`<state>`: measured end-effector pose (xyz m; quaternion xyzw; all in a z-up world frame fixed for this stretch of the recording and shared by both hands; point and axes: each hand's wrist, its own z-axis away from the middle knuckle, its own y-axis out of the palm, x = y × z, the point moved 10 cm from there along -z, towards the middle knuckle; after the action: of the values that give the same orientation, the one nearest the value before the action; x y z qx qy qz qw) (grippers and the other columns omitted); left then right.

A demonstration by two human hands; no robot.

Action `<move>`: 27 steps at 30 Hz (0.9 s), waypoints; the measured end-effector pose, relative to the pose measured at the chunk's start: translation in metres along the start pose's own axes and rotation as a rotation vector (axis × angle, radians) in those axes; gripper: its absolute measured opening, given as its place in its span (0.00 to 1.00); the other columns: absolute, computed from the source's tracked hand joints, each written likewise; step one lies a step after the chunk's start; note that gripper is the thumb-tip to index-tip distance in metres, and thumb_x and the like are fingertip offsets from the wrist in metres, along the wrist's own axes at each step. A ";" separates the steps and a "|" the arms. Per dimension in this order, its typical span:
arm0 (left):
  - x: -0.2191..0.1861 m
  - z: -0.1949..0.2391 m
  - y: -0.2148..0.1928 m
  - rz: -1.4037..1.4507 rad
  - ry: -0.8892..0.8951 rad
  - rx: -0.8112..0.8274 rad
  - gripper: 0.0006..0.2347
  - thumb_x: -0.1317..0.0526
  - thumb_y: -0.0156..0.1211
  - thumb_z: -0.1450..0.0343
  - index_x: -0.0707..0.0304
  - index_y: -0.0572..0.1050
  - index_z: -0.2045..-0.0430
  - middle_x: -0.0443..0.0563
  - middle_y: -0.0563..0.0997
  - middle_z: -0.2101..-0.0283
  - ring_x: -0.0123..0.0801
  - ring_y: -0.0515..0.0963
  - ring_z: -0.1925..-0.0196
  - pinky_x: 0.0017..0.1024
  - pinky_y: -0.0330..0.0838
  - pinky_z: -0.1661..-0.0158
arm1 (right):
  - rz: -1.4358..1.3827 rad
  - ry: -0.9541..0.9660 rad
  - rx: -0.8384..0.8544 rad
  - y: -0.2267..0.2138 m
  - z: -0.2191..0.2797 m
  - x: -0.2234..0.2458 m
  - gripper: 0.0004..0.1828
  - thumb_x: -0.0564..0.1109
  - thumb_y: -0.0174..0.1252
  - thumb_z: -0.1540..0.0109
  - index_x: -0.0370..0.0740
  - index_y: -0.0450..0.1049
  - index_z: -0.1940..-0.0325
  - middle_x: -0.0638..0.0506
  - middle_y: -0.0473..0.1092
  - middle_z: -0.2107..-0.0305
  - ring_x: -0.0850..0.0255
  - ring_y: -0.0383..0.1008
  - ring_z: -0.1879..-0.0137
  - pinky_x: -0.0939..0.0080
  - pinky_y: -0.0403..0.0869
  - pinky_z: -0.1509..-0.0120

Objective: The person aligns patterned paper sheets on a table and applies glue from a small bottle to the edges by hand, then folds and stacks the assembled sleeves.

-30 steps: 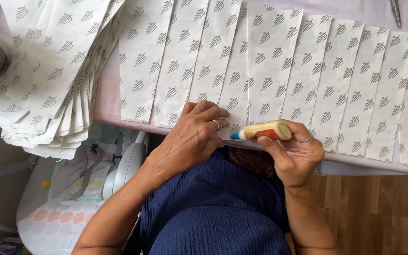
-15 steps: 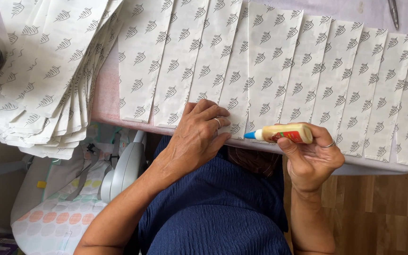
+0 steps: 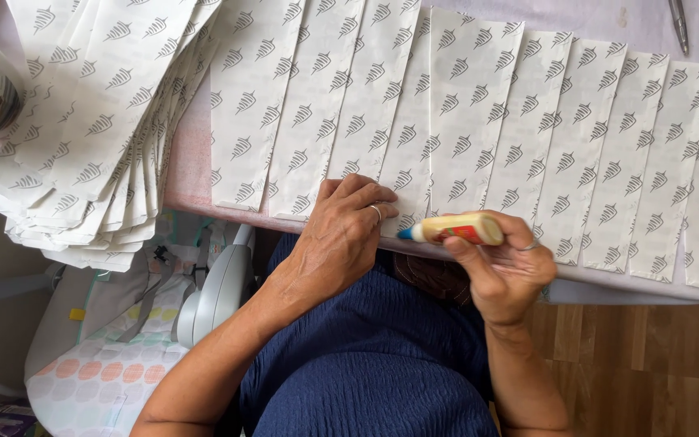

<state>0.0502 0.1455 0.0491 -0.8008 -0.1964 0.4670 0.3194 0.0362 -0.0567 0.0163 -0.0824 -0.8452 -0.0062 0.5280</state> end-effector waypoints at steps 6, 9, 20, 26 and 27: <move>0.007 0.008 -0.003 0.047 0.132 -0.062 0.08 0.72 0.52 0.27 0.65 0.79 0.62 0.51 0.80 0.52 0.45 0.72 0.52 0.42 0.60 0.57 | 0.033 0.071 -0.186 -0.046 0.007 -0.009 0.19 0.36 0.71 0.43 0.28 0.72 0.53 0.43 0.74 0.65 0.57 0.76 0.59 0.61 0.81 0.52; 0.017 0.010 -0.030 -0.066 0.096 -0.098 0.05 0.74 0.59 0.29 0.68 0.81 0.65 0.51 0.81 0.57 0.44 0.71 0.55 0.42 0.60 0.59 | 0.032 0.086 -0.212 -0.046 0.007 -0.007 0.21 0.41 0.73 0.44 0.30 0.71 0.54 0.48 0.70 0.68 0.61 0.71 0.59 0.65 0.74 0.52; 0.037 0.024 -0.046 -0.045 -0.071 0.096 0.12 0.66 0.74 0.39 0.67 0.83 0.64 0.54 0.82 0.55 0.44 0.72 0.49 0.37 0.61 0.50 | -0.060 -0.037 0.131 0.063 -0.009 0.013 0.17 0.27 0.71 0.46 0.21 0.71 0.59 0.34 0.76 0.66 0.53 0.80 0.52 0.52 0.78 0.47; 0.044 0.029 -0.043 0.015 -0.060 0.102 0.17 0.67 0.75 0.43 0.65 0.82 0.60 0.53 0.81 0.52 0.44 0.72 0.48 0.38 0.61 0.49 | -0.091 -0.055 0.187 0.096 -0.014 0.014 0.16 0.27 0.70 0.46 0.21 0.72 0.59 0.33 0.77 0.67 0.49 0.82 0.55 0.52 0.79 0.50; 0.045 0.030 -0.042 0.022 -0.057 0.097 0.17 0.66 0.76 0.43 0.64 0.82 0.60 0.52 0.81 0.52 0.44 0.72 0.47 0.38 0.61 0.49 | -0.087 -0.062 0.198 0.096 -0.013 0.007 0.16 0.28 0.71 0.46 0.20 0.72 0.60 0.32 0.77 0.67 0.48 0.82 0.56 0.51 0.79 0.52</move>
<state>0.0451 0.2129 0.0397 -0.7728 -0.1734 0.5023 0.3470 0.0587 0.0381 0.0206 0.0067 -0.8605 0.0573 0.5062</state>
